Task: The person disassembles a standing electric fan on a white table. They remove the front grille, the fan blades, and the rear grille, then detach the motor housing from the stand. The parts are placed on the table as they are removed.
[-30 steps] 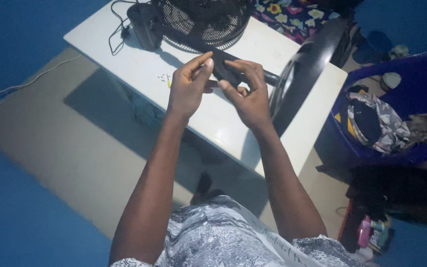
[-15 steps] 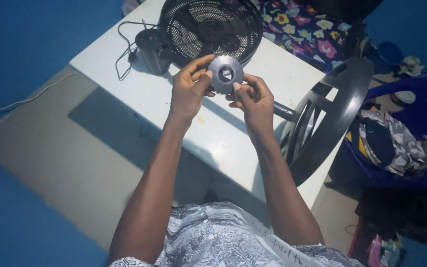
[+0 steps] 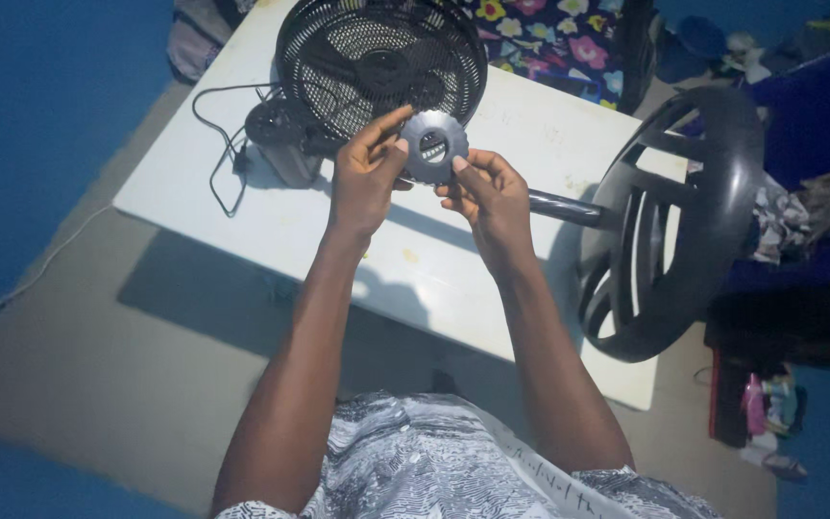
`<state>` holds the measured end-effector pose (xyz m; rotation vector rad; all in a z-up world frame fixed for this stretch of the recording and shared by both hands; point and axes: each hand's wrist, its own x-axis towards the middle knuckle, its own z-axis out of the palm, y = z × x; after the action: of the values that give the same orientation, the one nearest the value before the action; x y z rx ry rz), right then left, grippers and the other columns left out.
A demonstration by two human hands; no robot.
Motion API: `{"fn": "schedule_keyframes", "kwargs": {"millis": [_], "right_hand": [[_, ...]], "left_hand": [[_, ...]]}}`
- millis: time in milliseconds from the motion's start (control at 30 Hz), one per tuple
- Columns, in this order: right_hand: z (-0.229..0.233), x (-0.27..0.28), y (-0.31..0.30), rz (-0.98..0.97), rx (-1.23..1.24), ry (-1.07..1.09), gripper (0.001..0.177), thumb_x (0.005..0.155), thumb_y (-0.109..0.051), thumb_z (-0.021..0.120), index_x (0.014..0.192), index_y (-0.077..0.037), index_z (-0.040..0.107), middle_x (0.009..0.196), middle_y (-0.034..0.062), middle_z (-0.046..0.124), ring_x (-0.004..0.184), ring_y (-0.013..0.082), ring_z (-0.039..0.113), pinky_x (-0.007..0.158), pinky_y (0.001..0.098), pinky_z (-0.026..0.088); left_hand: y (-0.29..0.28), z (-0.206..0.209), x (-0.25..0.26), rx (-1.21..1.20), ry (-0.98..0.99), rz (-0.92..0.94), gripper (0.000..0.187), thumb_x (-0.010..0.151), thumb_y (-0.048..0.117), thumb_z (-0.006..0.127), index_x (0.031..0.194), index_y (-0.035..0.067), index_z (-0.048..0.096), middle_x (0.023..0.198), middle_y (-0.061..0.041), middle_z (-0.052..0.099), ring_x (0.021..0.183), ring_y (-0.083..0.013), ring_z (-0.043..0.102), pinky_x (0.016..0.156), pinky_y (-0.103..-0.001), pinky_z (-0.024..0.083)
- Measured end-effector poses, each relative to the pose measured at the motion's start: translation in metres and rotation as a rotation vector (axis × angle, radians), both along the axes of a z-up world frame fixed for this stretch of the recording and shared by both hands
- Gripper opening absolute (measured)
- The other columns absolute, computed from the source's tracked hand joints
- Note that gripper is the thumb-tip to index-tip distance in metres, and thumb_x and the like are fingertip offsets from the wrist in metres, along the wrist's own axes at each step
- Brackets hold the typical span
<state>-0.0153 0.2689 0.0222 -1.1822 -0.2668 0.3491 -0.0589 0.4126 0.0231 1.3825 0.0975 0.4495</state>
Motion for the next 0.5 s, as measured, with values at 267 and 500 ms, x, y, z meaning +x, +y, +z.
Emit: {"fn": "schedule_keyframes", "kwargs": {"millis": [267, 500], "right_hand": [[-0.007, -0.011, 0.043, -0.109, 0.023, 0.007, 0.027, 0.081, -0.013, 0.058, 0.100, 0.003, 0.048, 0.081, 0.0090, 0.058, 0.069, 0.0154, 0.061, 0.064, 0.0266, 0.052], [-0.008, 0.006, 0.054, -0.152, -0.017, 0.003, 0.026, 0.080, -0.013, 0.059, 0.099, 0.002, 0.050, 0.081, 0.0082, 0.059, 0.069, 0.0149, 0.061, 0.065, 0.0255, 0.052]], "left_hand": [[0.051, -0.013, 0.002, 0.034, 0.062, -0.027, 0.038, 0.082, 0.014, 0.055, 0.119, 0.011, 0.052, 0.085, 0.002, 0.055, 0.071, -0.0032, 0.054, 0.056, -0.019, 0.049], [0.069, -0.028, 0.020, 0.015, 0.088, -0.051, 0.039, 0.082, 0.015, 0.054, 0.120, 0.011, 0.051, 0.098, -0.006, 0.060, 0.074, -0.0067, 0.056, 0.056, -0.019, 0.048]]}}
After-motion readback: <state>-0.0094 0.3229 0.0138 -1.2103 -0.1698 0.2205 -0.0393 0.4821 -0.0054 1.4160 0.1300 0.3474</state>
